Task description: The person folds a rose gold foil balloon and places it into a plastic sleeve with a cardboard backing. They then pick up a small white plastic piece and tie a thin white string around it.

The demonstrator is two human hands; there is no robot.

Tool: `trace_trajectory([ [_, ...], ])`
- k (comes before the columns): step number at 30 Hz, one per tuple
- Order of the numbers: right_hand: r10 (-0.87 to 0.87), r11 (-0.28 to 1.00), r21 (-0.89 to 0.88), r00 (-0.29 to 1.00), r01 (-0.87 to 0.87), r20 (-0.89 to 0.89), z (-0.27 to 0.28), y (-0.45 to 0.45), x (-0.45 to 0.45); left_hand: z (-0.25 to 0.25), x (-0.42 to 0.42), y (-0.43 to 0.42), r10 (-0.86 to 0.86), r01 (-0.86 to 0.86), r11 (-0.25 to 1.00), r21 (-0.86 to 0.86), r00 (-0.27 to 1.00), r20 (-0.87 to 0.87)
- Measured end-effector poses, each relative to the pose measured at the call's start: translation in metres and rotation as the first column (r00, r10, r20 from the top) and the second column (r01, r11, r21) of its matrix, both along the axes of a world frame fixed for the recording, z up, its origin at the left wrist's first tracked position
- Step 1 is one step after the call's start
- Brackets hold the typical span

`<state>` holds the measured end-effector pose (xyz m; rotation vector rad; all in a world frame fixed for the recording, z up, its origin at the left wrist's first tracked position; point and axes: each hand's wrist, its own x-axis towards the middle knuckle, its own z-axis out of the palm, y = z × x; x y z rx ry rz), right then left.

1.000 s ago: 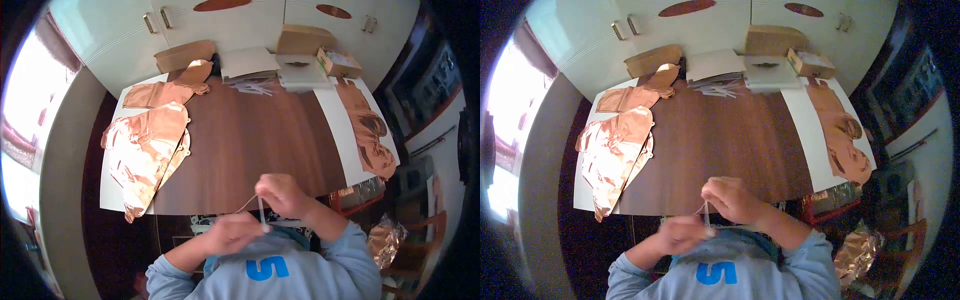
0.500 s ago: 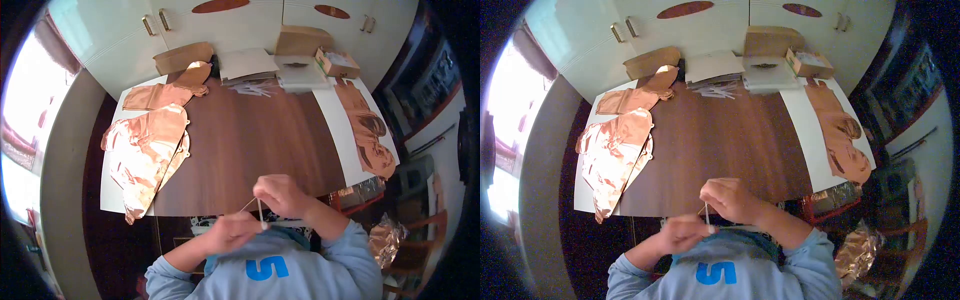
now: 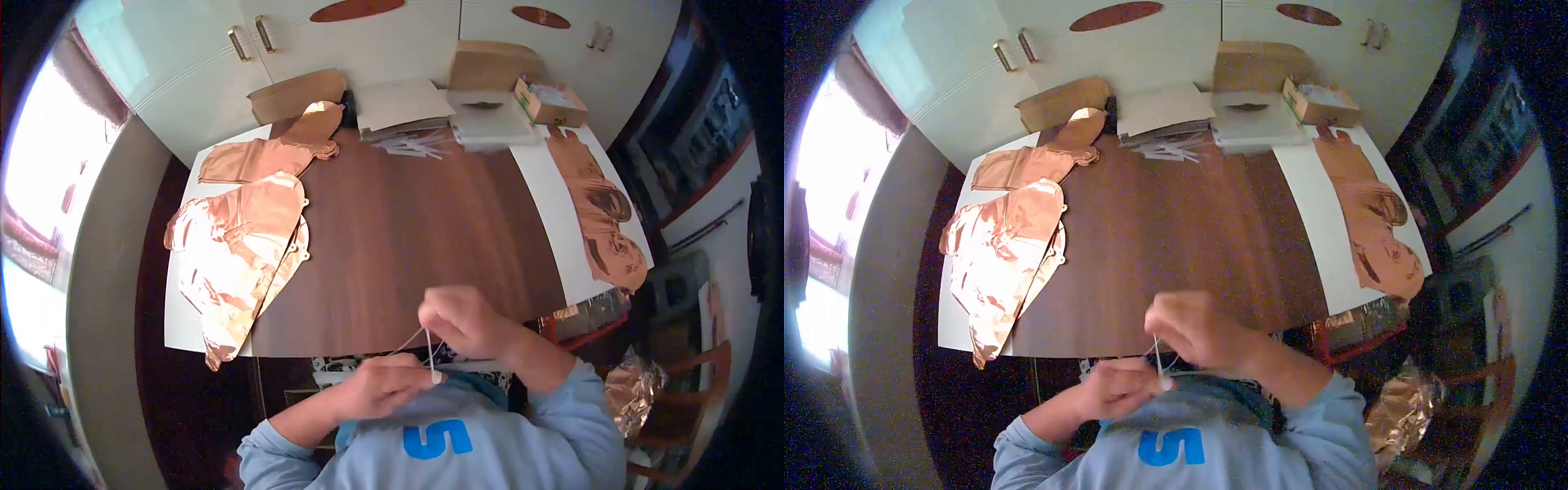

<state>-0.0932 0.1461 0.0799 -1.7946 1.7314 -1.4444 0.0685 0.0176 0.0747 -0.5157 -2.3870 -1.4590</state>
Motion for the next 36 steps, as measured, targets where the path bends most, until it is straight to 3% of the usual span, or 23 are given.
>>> trace_trajectory([
  [1, -0.036, 0.999, 0.001, 0.998, 0.036, -0.05, -0.021, -0.008, 0.004, -0.003, 0.003, -0.009, 0.079, -0.068, 0.993, 0.098, 0.991, -0.106],
  [2, 0.071, 0.997, 0.022, 0.997, -0.071, 0.013, -0.03, 0.0, 0.017, -0.005, 0.007, -0.03, 0.26, -0.261, 0.965, 0.0, 0.962, -0.077],
  [4, 0.299, 0.95, 0.048, 0.945, -0.307, 0.135, -0.026, 0.01, 0.042, -0.004, -0.003, -0.041, 0.473, -0.457, 0.88, -0.131, 0.87, 0.137],
  [5, 0.306, 0.951, -0.061, 0.948, -0.302, 0.09, -0.018, 0.008, 0.039, -0.016, -0.001, -0.034, 0.317, -0.311, 0.947, -0.079, 0.944, 0.09],
  [7, 0.163, 0.985, 0.038, 0.983, -0.167, 0.09, -0.021, 0.005, 0.02, -0.014, 0.0, -0.005, 0.024, -0.029, 0.998, 0.061, 0.997, 0.07],
  [9, 0.018, 0.992, 0.124, 0.998, -0.024, 0.053, -0.026, 0.002, 0.001, 0.003, 0.004, -0.018, 0.113, -0.115, 0.992, 0.052, 0.992, 0.049],
  [10, 0.137, 0.971, 0.193, 0.989, -0.144, 0.046, -0.031, 0.005, 0.018, 0.01, 0.004, -0.028, 0.162, -0.164, 0.986, 0.045, 0.986, 0.036],
  [11, 0.223, 0.955, 0.18, 0.971, -0.236, 0.089, -0.027, 0.011, 0.029, 0.015, 0.0, -0.037, 0.353, -0.349, 0.927, -0.139, 0.936, 0.003],
  [12, 0.309, 0.93, 0.163, 0.941, -0.329, 0.136, -0.019, 0.014, 0.037, 0.005, -0.001, -0.035, 0.291, -0.289, 0.952, -0.1, 0.957, -0.001],
  [13, 0.261, 0.965, 0.013, 0.965, -0.261, 0.018, -0.016, 0.013, 0.028, -0.015, -0.004, -0.03, 0.222, -0.222, 0.973, -0.062, 0.975, -0.002],
  [15, 0.098, 0.992, 0.065, 0.987, -0.107, 0.123, -0.008, 0.013, 0.018, -0.014, -0.002, -0.01, 0.03, -0.033, 0.999, 0.036, 0.997, 0.076],
  [18, 0.062, 0.983, 0.168, 0.996, -0.071, 0.063, -0.036, 0.005, 0.024, 0.003, 0.005, -0.031, 0.232, -0.236, 0.97, 0.051, 0.97, 0.074],
  [19, 0.271, 0.957, 0.138, 0.954, -0.253, -0.127, -0.032, 0.008, 0.032, 0.018, 0.0, -0.036, 0.407, -0.395, 0.912, -0.109, 0.904, 0.127],
  [20, 0.27, 0.957, 0.07, 0.954, -0.28, 0.128, -0.022, 0.012, 0.041, 0.008, 0.002, -0.033, 0.322, -0.318, 0.947, -0.051, 0.937, 0.134],
  [22, 0.104, 0.994, 0.033, 0.99, -0.107, 0.092, -0.004, 0.011, 0.016, -0.019, -0.001, -0.015, 0.124, -0.135, 0.989, 0.068, 0.983, 0.137],
  [23, -0.054, 0.991, 0.124, 0.999, 0.054, -0.001, 0.003, 0.009, 0.002, -0.01, -0.002, -0.002, 0.028, -0.043, 0.991, 0.128, 0.993, 0.115],
  [26, 0.195, 0.979, -0.036, 0.975, -0.2, -0.109, -0.046, 0.003, 0.026, 0.0, 0.005, -0.031, 0.235, -0.271, 0.946, 0.176, 0.951, 0.203],
  [27, 0.279, 0.96, -0.012, 0.96, -0.28, -0.034, -0.039, 0.009, 0.039, 0.006, -0.001, -0.036, 0.397, -0.401, 0.916, -0.003, 0.907, 0.142],
  [30, 0.081, 0.996, -0.04, 0.993, -0.078, 0.081, -0.009, 0.004, 0.014, -0.014, -0.001, -0.016, 0.138, -0.146, 0.989, 0.036, 0.975, 0.174],
  [31, -0.098, 0.992, 0.072, 0.995, 0.099, -0.019, -0.005, 0.002, 0.0, -0.005, 0.002, -0.011, 0.012, -0.037, 0.992, 0.118, 0.978, 0.209],
  [34, 0.205, 0.977, 0.078, 0.973, -0.198, -0.105, -0.04, 0.002, 0.029, 0.005, -0.002, -0.033, 0.304, -0.309, 0.95, 0.034, 0.946, 0.112],
  [35, 0.297, 0.95, 0.092, 0.954, -0.299, 0.039, -0.034, 0.008, 0.04, 0.002, -0.003, -0.035, 0.403, -0.39, 0.915, -0.099, 0.881, 0.249],
  [36, 0.21, 0.975, 0.064, 0.977, -0.212, 0.035, -0.026, 0.007, 0.034, -0.004, -0.002, -0.029, 0.316, -0.326, 0.945, -0.003, 0.912, 0.262],
])
